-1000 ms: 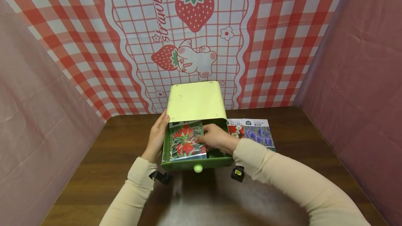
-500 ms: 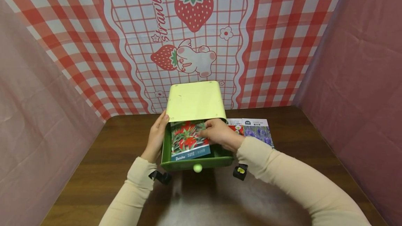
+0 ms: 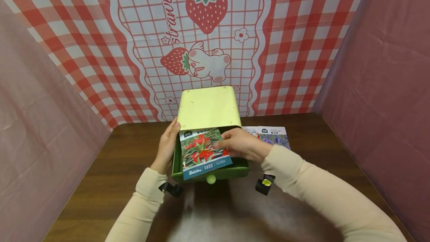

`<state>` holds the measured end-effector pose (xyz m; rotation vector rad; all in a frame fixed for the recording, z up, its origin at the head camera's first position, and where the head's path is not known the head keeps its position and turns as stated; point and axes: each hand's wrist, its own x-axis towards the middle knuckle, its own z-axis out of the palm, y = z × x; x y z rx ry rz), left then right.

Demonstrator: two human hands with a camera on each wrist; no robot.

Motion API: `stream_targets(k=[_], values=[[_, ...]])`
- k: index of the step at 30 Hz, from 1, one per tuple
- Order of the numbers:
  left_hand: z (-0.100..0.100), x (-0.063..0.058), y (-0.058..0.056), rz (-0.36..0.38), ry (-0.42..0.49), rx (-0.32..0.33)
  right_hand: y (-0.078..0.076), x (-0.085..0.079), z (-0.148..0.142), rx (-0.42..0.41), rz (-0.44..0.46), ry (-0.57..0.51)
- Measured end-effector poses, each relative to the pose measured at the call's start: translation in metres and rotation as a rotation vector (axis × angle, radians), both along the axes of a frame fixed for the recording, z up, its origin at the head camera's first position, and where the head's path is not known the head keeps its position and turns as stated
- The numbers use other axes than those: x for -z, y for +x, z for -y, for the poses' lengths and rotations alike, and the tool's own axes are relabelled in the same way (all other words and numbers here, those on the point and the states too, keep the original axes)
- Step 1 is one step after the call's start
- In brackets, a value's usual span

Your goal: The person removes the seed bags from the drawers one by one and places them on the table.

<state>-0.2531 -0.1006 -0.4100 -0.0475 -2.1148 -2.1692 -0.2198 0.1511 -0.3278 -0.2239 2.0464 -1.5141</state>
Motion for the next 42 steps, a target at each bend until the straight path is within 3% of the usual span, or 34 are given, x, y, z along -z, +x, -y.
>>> stream_targets(k=[5,14,21,25,32,36,42], values=[[0.000,0.001,0.000,-0.007,0.010,0.009,0.010,-0.005,-0.004,-0.040,0.068,-0.009],[-0.001,-0.001,0.000,-0.001,0.010,-0.006,0.022,-0.015,-0.022,-0.116,0.101,-0.039],[-0.001,-0.001,-0.001,-0.002,0.001,-0.015,0.024,-0.029,-0.042,-0.109,0.095,-0.070],[-0.001,-0.001,-0.001,-0.002,-0.017,-0.014,0.020,-0.038,-0.056,-0.023,0.050,-0.077],[0.000,0.000,-0.001,0.005,-0.029,-0.010,0.012,-0.043,-0.088,0.248,-0.073,-0.045],[0.000,0.001,-0.001,0.004,-0.030,-0.005,0.006,-0.041,-0.110,0.361,-0.135,-0.033],[0.000,0.000,0.000,0.001,-0.020,-0.006,-0.012,-0.027,-0.149,0.521,-0.107,-0.137]])
